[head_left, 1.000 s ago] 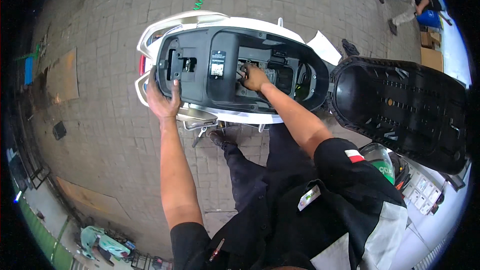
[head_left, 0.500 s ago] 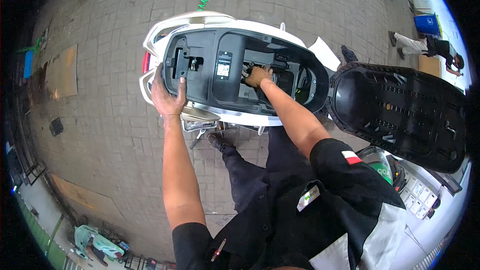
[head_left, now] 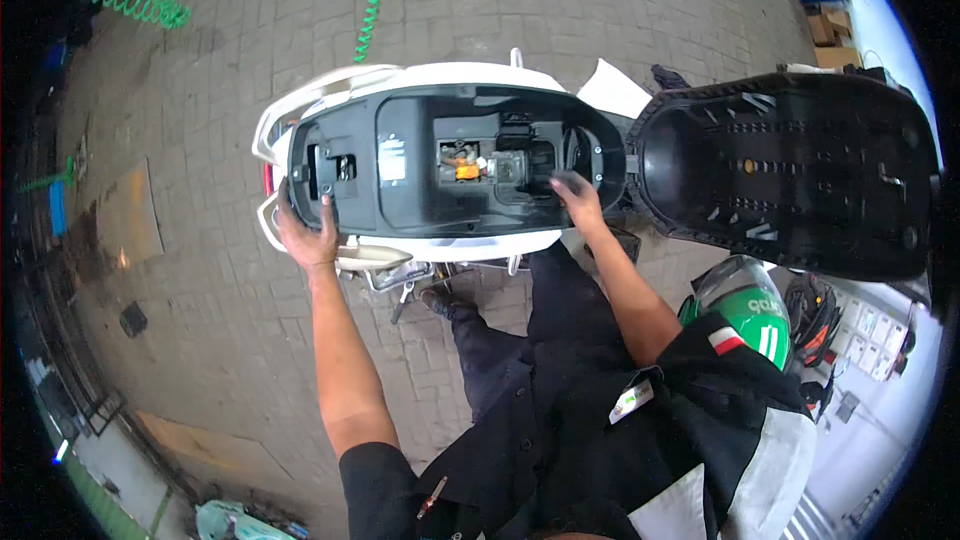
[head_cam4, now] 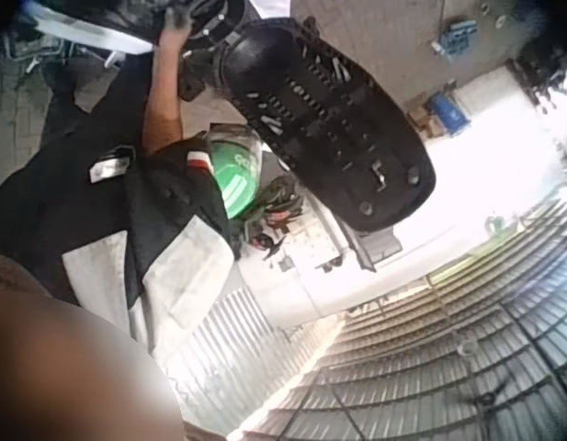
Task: The person lifts a brown seat off a white scooter, sets it aside, and uses a screwdriver to work on a component inside the scooter's internal compartment.
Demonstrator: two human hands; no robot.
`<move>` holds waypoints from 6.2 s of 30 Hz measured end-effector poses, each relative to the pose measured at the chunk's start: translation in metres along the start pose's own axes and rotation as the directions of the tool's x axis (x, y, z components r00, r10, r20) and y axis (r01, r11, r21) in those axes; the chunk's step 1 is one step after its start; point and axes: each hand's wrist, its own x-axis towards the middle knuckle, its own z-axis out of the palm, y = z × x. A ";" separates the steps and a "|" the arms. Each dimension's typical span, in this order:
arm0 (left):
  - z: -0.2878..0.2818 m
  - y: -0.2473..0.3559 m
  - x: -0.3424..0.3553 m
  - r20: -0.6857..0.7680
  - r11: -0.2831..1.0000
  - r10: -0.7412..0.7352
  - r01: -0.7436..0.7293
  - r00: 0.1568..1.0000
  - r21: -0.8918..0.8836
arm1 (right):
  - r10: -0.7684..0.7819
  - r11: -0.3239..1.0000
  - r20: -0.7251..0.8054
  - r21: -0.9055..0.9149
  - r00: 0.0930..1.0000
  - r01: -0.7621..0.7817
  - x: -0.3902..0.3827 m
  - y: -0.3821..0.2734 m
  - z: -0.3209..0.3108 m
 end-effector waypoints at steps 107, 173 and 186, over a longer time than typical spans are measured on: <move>0.081 0.126 0.045 0.652 0.747 0.371 -0.630 0.661 0.214 | -0.746 0.484 -0.241 -0.837 0.621 0.256 0.162 0.004 -0.052; 0.234 0.098 -0.026 0.945 0.918 -0.185 -0.295 0.271 0.264 | -0.593 0.550 0.662 -0.082 0.458 0.831 0.114 0.029 0.115; 0.263 0.079 0.012 0.997 0.766 -0.038 -0.643 -0.061 -0.010 | -0.397 0.845 0.607 -0.052 0.689 0.532 0.105 0.033 0.102</move>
